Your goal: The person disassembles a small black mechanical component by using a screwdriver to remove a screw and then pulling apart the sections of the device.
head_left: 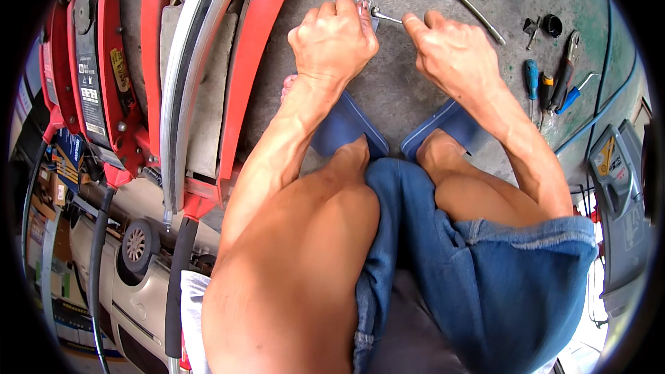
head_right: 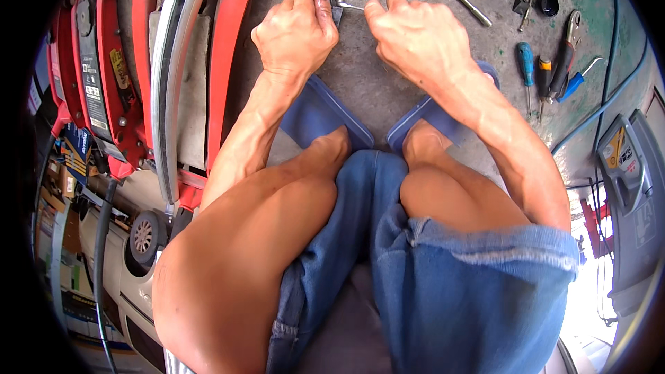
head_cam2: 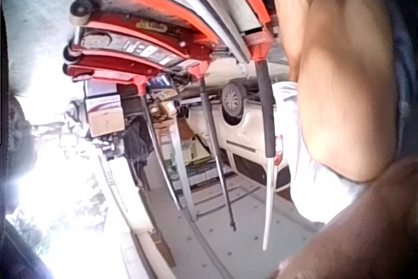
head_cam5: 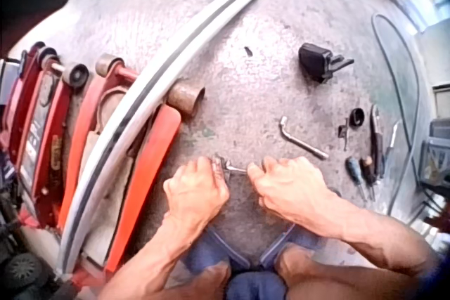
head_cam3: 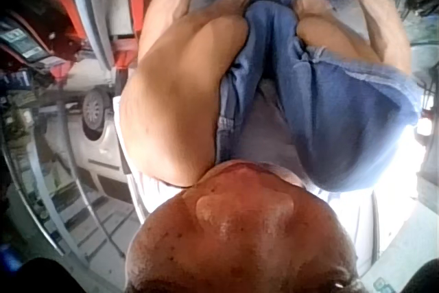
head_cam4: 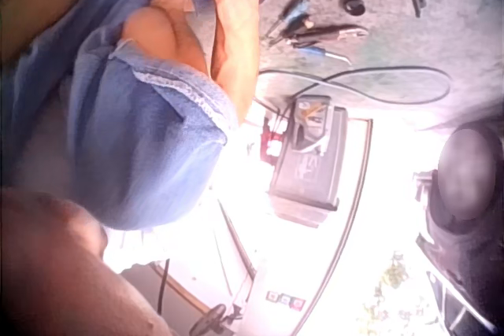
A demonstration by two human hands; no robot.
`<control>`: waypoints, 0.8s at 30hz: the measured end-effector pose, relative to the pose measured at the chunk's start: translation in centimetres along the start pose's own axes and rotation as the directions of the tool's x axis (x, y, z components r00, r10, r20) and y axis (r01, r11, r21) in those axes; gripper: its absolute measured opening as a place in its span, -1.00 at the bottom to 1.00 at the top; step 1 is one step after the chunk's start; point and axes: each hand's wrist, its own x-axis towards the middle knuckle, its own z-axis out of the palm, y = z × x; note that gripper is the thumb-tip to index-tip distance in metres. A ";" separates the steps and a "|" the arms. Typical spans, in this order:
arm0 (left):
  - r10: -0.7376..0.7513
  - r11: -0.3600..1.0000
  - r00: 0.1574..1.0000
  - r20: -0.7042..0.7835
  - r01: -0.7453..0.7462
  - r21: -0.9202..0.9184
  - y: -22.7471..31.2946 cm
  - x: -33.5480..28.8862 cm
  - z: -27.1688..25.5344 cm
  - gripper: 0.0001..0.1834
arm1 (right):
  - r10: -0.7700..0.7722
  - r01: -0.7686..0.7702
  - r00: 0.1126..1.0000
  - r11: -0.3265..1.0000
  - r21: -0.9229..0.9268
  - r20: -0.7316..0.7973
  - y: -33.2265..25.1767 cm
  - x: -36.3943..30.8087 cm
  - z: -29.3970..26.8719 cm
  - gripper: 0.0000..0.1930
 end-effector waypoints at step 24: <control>-0.053 0.994 0.995 0.090 0.044 0.099 1.3 -0.6 -0.4 -0.72 | 0.376 -0.734 0.667 0.479 0.481 0.644 0.4 1.2 1.1 -0.45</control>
